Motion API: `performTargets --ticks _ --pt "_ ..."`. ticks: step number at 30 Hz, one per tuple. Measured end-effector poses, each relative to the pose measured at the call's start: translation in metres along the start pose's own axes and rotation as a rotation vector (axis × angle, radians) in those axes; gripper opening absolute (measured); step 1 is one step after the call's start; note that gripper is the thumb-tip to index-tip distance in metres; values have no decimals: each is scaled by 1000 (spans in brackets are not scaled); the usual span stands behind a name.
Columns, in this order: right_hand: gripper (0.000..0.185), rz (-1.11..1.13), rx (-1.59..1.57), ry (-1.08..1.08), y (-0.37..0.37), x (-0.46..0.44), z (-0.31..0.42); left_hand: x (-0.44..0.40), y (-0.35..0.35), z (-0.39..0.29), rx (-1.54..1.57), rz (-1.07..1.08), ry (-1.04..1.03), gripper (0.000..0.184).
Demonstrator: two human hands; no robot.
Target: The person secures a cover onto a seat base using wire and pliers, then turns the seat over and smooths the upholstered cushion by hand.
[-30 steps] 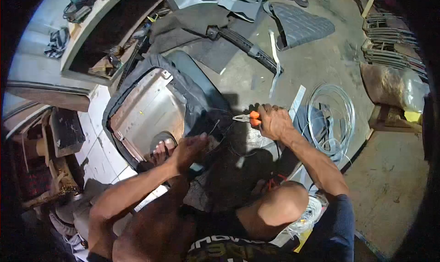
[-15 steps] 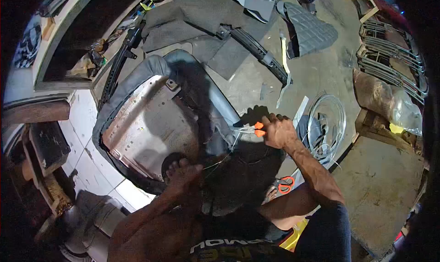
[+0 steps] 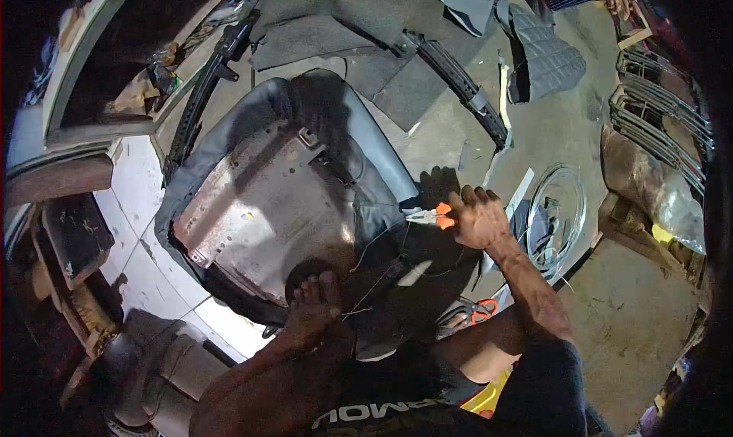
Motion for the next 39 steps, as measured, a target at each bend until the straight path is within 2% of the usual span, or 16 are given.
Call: performTargets --ticks 1,2,7,8,12,14,18,20,22,24,25,27,29,32,34,39 --pt "47 -47 -16 22 9 5 2 -9 -7 7 333 82 62 44" --pt "42 -96 -29 39 14 10 2 -1 -17 -2 474 155 41 45" --pt "47 -40 2 -20 10 6 7 -29 -78 -37 558 458 -86 48" --pt "46 -28 1 -16 9 8 9 -37 -98 -41 551 603 -94 50" --pt "44 -157 -162 -161 -2 41 6 -59 -147 -47 636 709 -67 51" --pt "43 -196 -181 -212 -10 50 -2 -81 -175 -41 451 628 -270 49" --pt "43 -229 -218 -153 -17 61 -9 -96 -208 -68 276 704 -317 50" --pt "44 -259 -266 -198 -20 67 -18 -75 -219 -95 -487 583 -941 53" --pt "46 -204 -300 -209 -30 74 -22 -67 -234 -92 -340 581 -898 55" --pt "50 -386 -256 -192 -40 75 -21 -86 -245 -84 -198 568 -864 58" --pt "54 -333 -302 -197 -20 79 -17 -113 -249 -70 67 553 -625 58" --pt "52 -284 -324 -226 -15 80 -17 -134 -252 -51 322 545 -383 58" --pt "45 -251 -278 -251 -22 82 -15 -141 -261 -41 162 637 -271 54" --pt "39 -205 -348 -301 -48 70 10 -140 -299 -13 255 667 -175 50" --pt "37 -182 -425 -300 -46 72 20 -140 -293 -42 438 426 -593 45" --pt "45 -190 -371 -273 -28 78 34 -143 -319 -36 304 611 -439 45"
Point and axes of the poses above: each hand's wrist, its own x-axis away from the middle knuckle, its own y-axis out of the back of the hand, z = x × y, the point moved 7 cm from there along -x, towards the middle knuckle, and after that the axes turned 10 degrees about -y, right-handed, at the moved point
